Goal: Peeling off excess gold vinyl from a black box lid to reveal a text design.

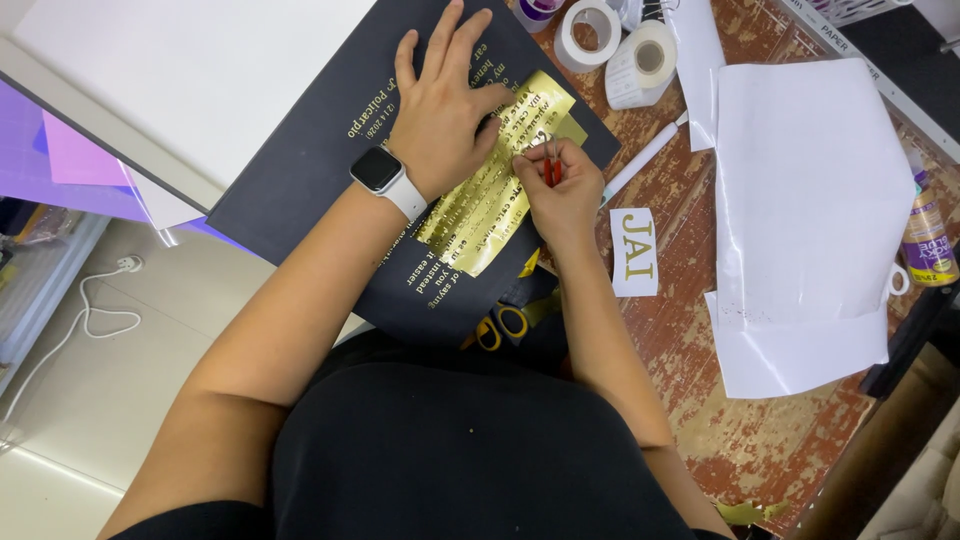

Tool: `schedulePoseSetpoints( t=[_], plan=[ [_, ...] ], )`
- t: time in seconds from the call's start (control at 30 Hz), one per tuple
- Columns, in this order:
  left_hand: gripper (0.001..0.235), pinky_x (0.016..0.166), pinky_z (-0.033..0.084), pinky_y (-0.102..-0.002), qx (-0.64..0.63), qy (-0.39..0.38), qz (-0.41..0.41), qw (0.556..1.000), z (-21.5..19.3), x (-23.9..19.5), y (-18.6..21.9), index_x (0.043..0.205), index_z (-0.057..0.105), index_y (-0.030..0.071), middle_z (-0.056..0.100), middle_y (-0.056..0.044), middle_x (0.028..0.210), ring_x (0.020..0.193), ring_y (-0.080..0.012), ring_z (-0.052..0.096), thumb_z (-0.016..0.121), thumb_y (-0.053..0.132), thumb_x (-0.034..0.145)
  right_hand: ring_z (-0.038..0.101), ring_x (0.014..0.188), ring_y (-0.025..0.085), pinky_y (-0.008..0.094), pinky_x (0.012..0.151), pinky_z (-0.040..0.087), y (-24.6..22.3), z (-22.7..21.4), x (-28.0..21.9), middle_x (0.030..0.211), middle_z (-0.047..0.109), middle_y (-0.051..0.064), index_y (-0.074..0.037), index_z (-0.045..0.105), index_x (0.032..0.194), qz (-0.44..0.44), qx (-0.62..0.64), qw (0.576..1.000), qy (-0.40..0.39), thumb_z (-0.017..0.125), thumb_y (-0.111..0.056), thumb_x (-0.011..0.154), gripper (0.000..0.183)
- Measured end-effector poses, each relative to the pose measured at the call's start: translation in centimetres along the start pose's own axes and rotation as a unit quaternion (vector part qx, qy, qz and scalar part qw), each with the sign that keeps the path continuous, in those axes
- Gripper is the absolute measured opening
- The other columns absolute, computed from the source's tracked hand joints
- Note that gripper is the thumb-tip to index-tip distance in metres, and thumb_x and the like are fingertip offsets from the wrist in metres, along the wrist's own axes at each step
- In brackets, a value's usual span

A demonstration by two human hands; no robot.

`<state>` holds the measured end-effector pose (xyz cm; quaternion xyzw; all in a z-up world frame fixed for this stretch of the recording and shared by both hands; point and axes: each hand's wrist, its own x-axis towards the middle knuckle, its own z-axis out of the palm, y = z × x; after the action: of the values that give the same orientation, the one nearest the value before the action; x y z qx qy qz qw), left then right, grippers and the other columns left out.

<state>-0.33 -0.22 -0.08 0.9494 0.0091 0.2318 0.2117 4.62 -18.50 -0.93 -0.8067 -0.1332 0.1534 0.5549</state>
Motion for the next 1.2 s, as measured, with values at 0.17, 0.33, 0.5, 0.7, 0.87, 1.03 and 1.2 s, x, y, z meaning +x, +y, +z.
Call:
schedulePoseSetpoints(
  t=[0.17, 0.33, 0.5, 0.7, 0.87, 1.03, 1.2],
  plan=[
    [0.007, 0.107, 0.026, -0.074, 0.045, -0.003, 0.028, 0.999, -0.1, 0.0, 0.0, 0.096, 0.075, 0.014, 0.034, -0.025, 0.157, 0.148, -0.0454, 0.022, 0.069, 0.011, 0.093, 0.044, 0.058, 0.003, 0.020, 0.057, 0.043, 0.2, 0.0, 0.1, 0.064, 0.056, -0.005, -0.012, 0.068, 0.082, -0.012, -0.001, 1.000, 0.000, 0.078, -0.007, 0.089, 0.014],
    [0.008, 0.104, 0.032, -0.069, 0.069, -0.017, 0.040, 0.997, -0.6, 0.1, -0.1, 0.090, 0.065, 0.012, 0.034, -0.025, 0.159, 0.149, -0.0439, 0.025, 0.065, 0.018, 0.095, 0.043, 0.058, 0.002, 0.019, 0.059, 0.043, 0.2, 0.1, 0.1, 0.062, 0.054, -0.007, -0.014, 0.068, 0.082, -0.010, -0.001, 1.000, 0.009, 0.079, -0.008, 0.088, 0.015],
    [0.014, 0.101, 0.031, -0.067, 0.030, -0.025, 0.014, 0.999, -0.9, 0.2, -0.3, 0.105, 0.075, 0.013, 0.032, -0.027, 0.156, 0.147, -0.0450, 0.021, 0.071, 0.023, 0.097, 0.046, 0.058, 0.003, 0.019, 0.058, 0.044, -0.1, 0.1, 0.1, 0.063, 0.057, -0.005, -0.013, 0.069, 0.083, 0.004, 0.003, 1.000, 0.003, 0.079, -0.008, 0.088, 0.013],
    [0.003, 0.084, 0.032, -0.052, 0.010, 0.091, -0.049, 0.995, -1.0, 1.9, -0.2, 0.093, 0.072, 0.013, 0.049, -0.019, 0.125, 0.116, -0.0375, 0.048, 0.071, 0.015, 0.091, 0.053, 0.060, 0.004, 0.020, 0.061, 0.050, 0.4, 0.2, 0.2, 0.068, 0.064, -0.003, -0.012, 0.069, 0.085, -0.015, 0.001, 1.000, 0.000, 0.078, -0.008, 0.088, 0.011],
    [0.045, 0.102, 0.024, -0.065, 0.063, 0.065, -0.121, 0.989, 1.2, 2.9, -1.4, 0.095, 0.069, 0.018, 0.049, -0.013, 0.117, 0.120, -0.0377, 0.045, 0.098, 0.043, 0.072, 0.052, 0.059, 0.003, 0.020, 0.060, 0.049, 0.1, 0.2, 0.2, 0.067, 0.063, -0.003, -0.013, 0.069, 0.084, -0.005, -0.001, 1.000, 0.005, 0.078, -0.008, 0.089, 0.011],
    [0.051, 0.106, 0.019, -0.065, 0.066, 0.052, -0.152, 0.985, 1.3, 3.4, -1.1, 0.093, 0.065, 0.019, 0.049, -0.012, 0.116, 0.119, -0.0371, 0.045, 0.099, 0.045, 0.065, 0.049, 0.058, 0.003, 0.020, 0.058, 0.047, 0.1, 0.2, 0.2, 0.066, 0.061, -0.004, -0.013, 0.070, 0.084, 0.000, 0.002, 1.000, 0.002, 0.078, -0.008, 0.089, 0.011],
    [0.048, 0.109, 0.016, -0.067, 0.086, 0.056, -0.174, 0.979, 2.0, 3.4, -1.0, 0.094, 0.063, 0.019, 0.049, -0.015, 0.120, 0.125, -0.0396, 0.043, 0.097, 0.038, 0.065, 0.046, 0.058, 0.003, 0.019, 0.057, 0.044, 0.4, 0.4, 0.3, 0.065, 0.059, -0.005, -0.013, 0.069, 0.083, -0.007, 0.005, 1.000, 0.009, 0.079, -0.007, 0.088, 0.012]
  ],
)
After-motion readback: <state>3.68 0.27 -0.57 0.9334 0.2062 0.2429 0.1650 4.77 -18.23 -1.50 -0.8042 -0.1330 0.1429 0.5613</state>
